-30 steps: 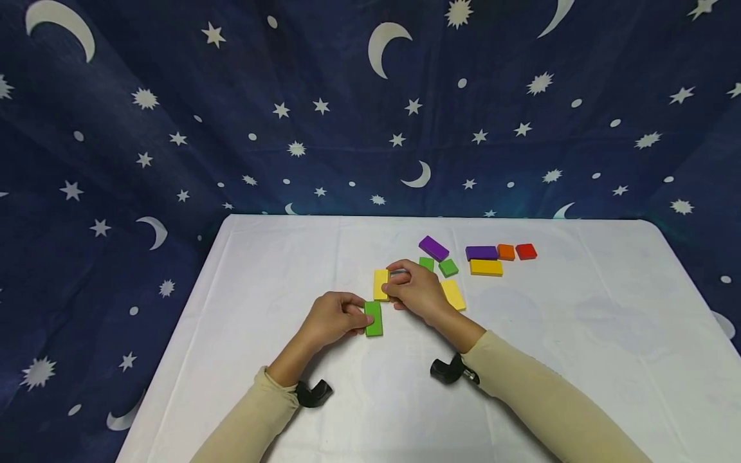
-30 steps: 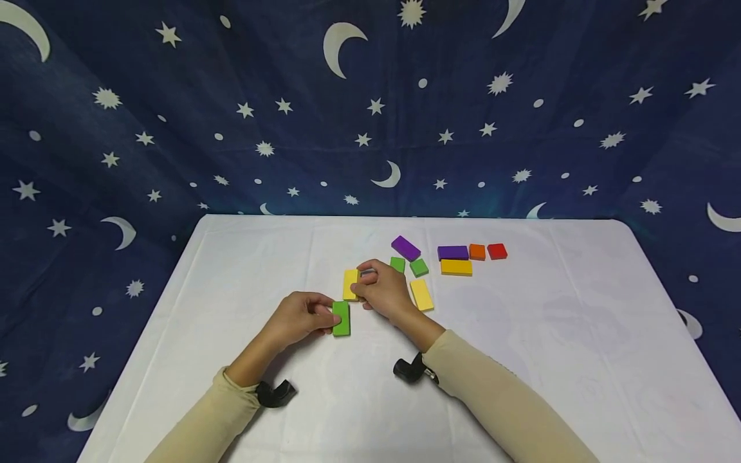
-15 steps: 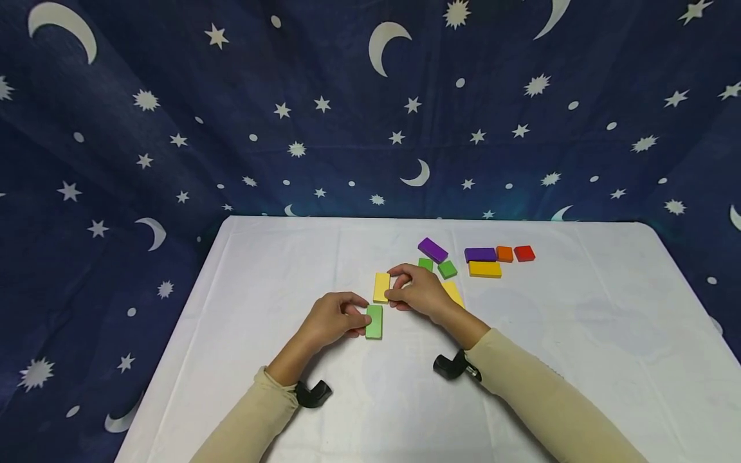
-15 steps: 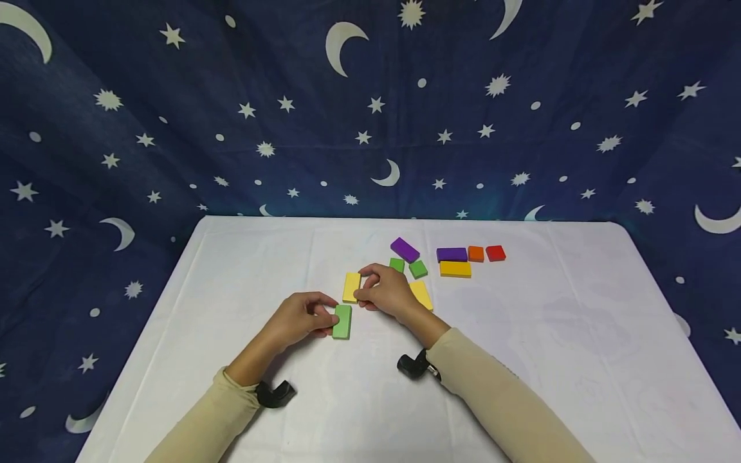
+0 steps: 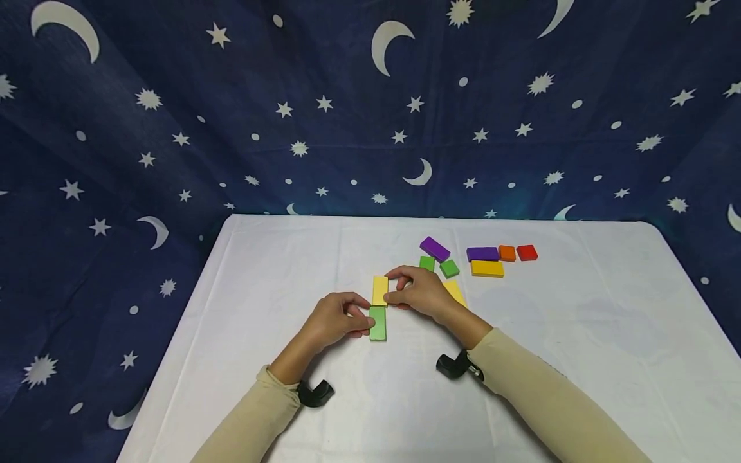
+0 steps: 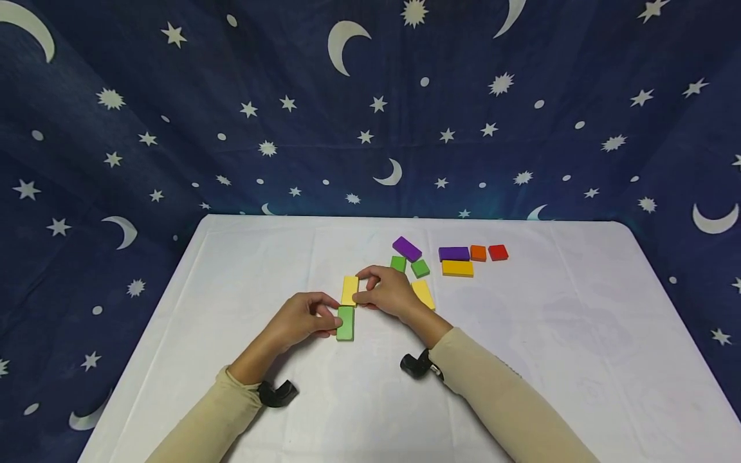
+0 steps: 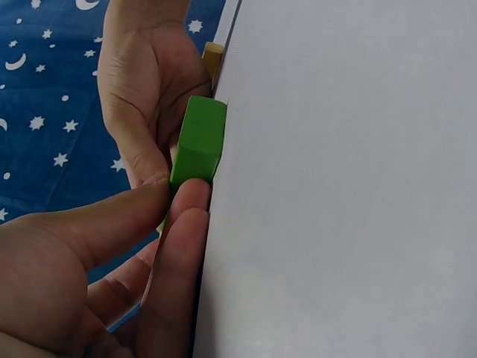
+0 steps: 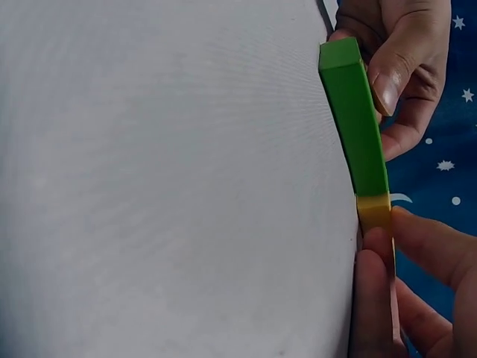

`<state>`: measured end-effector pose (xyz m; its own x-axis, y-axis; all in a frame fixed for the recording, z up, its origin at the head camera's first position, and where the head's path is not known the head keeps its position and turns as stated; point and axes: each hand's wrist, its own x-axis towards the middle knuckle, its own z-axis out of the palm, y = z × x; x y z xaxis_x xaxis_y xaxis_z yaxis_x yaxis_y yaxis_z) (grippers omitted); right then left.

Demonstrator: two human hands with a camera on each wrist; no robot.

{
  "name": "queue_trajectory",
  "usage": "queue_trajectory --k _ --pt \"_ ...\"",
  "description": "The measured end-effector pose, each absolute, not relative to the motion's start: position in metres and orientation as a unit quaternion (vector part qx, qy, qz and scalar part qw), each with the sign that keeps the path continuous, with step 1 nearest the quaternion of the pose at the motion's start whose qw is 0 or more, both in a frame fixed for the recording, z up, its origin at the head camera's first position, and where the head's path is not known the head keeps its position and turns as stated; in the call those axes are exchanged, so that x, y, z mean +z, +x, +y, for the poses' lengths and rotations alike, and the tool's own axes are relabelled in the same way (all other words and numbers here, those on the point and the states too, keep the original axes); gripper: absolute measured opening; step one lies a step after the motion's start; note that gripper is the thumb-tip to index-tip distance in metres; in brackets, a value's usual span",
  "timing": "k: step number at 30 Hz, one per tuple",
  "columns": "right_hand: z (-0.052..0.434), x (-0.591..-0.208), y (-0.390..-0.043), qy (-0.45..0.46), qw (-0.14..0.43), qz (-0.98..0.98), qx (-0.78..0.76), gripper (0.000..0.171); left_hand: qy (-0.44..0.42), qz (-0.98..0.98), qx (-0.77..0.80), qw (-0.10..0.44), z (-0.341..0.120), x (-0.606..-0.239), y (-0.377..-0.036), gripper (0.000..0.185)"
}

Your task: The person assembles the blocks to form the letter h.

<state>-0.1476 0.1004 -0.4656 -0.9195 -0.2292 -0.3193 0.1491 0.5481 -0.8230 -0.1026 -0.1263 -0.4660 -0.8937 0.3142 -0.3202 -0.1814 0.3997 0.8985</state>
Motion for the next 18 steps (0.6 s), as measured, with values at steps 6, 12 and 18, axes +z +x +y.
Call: queue_trajectory --k 6,12,18 --pt "0.1014 -0.4665 -0.1465 -0.037 0.194 0.861 -0.470 0.041 0.041 0.798 0.554 0.233 -0.1265 -0.4657 -0.1026 0.029" --pt "0.1017 -0.4658 -0.1460 -0.047 0.189 0.866 -0.461 0.043 0.046 0.795 0.558 0.232 -0.1263 -0.4649 -0.1034 0.028" --pt "0.1014 -0.4648 -0.1452 -0.053 0.187 0.865 -0.462 0.045 0.042 0.796 0.557 0.232 -0.1262 -0.4649 -0.1029 0.027"
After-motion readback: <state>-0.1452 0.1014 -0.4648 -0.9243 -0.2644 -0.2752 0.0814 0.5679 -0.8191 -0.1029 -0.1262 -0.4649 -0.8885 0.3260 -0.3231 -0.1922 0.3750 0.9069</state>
